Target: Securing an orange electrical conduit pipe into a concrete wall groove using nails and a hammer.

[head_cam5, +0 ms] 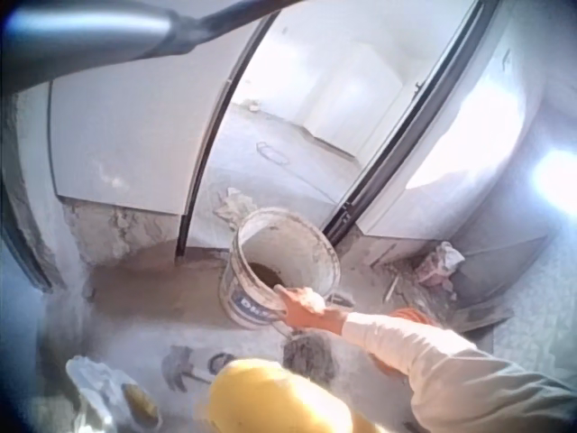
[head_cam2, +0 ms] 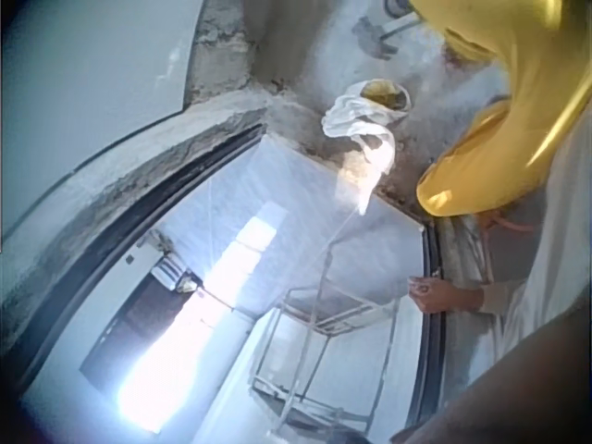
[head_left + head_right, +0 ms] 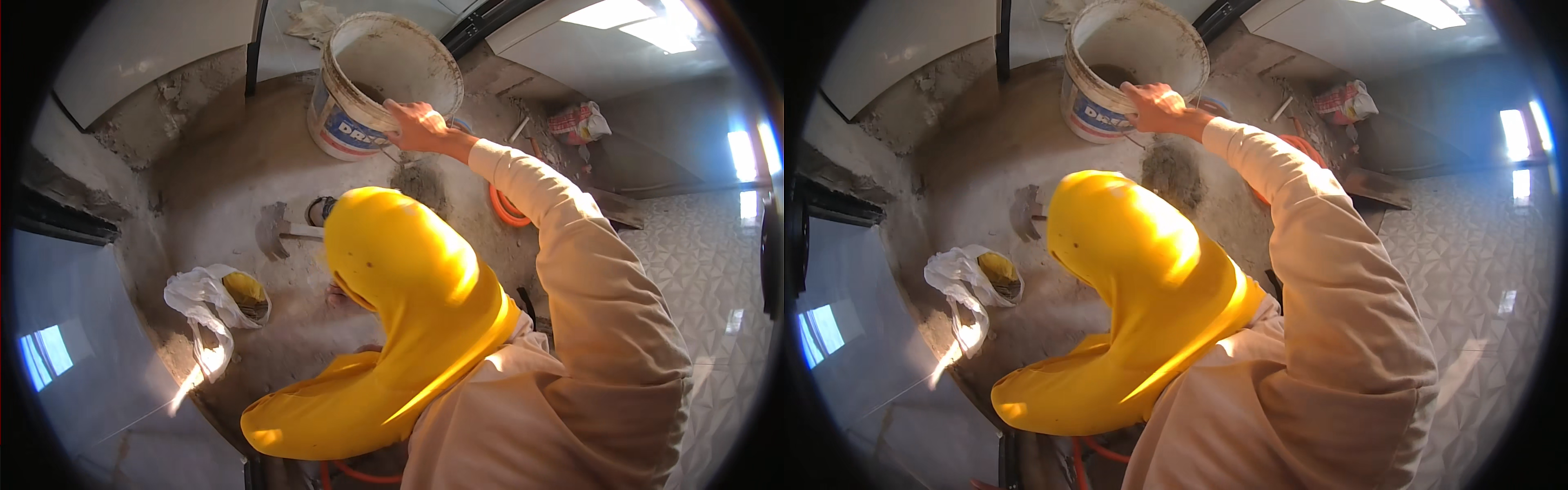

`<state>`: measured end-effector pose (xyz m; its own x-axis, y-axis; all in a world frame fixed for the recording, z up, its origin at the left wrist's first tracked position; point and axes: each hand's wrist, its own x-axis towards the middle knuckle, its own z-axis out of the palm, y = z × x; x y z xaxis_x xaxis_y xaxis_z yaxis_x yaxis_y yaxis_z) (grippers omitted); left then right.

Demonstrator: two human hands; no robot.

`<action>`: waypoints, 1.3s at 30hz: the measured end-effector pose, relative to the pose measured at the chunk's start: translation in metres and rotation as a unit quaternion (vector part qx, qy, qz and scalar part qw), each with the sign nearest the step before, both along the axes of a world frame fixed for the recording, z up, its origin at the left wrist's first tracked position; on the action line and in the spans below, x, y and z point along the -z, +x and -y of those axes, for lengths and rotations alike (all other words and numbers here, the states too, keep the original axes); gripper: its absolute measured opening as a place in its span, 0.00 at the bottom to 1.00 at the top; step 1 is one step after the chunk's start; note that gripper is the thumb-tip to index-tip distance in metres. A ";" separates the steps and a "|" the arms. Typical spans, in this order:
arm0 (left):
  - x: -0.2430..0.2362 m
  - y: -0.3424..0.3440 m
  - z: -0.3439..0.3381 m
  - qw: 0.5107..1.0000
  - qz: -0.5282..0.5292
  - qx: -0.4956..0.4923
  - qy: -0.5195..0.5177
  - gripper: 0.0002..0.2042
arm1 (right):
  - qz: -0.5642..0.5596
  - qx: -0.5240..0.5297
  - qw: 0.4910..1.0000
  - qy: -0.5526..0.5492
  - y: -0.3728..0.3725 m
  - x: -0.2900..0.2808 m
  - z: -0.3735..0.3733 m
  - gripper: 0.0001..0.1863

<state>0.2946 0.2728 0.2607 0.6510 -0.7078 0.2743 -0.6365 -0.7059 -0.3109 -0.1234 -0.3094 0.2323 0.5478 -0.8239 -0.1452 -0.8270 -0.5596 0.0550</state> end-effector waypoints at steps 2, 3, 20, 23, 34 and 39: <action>-0.002 -0.005 0.006 1.000 -0.009 -0.008 -0.008 0.13 | 0.027 -0.024 0.999 -0.020 -0.005 0.002 0.004 0.26; -0.003 -0.007 0.009 1.000 -0.023 -0.014 -0.011 0.13 | 0.027 -0.023 0.999 -0.014 -0.010 0.002 0.004 0.27; -0.040 -0.093 0.162 0.952 -0.244 0.053 -0.178 0.15 | 0.136 -0.037 0.990 0.004 -0.020 -0.002 0.001 0.25; -0.002 -0.147 0.279 0.842 -0.405 0.234 -0.269 0.17 | 0.206 -0.068 0.976 0.014 -0.020 0.005 0.005 0.23; 0.036 -0.354 0.535 0.823 -0.421 0.365 -0.107 0.12 | 0.803 0.263 0.517 -0.132 -0.218 0.041 0.074 0.05; 0.036 -0.375 0.541 0.834 -0.403 0.371 -0.063 0.09 | 0.278 0.564 0.742 -0.232 -0.510 0.210 0.092 0.12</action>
<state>-0.0805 -0.2682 0.2246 0.0553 -0.9966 0.0608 -0.8793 -0.0197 0.4759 -0.6339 -0.4014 0.0227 -0.6591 -0.6947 0.2881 -0.7221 0.4776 -0.5005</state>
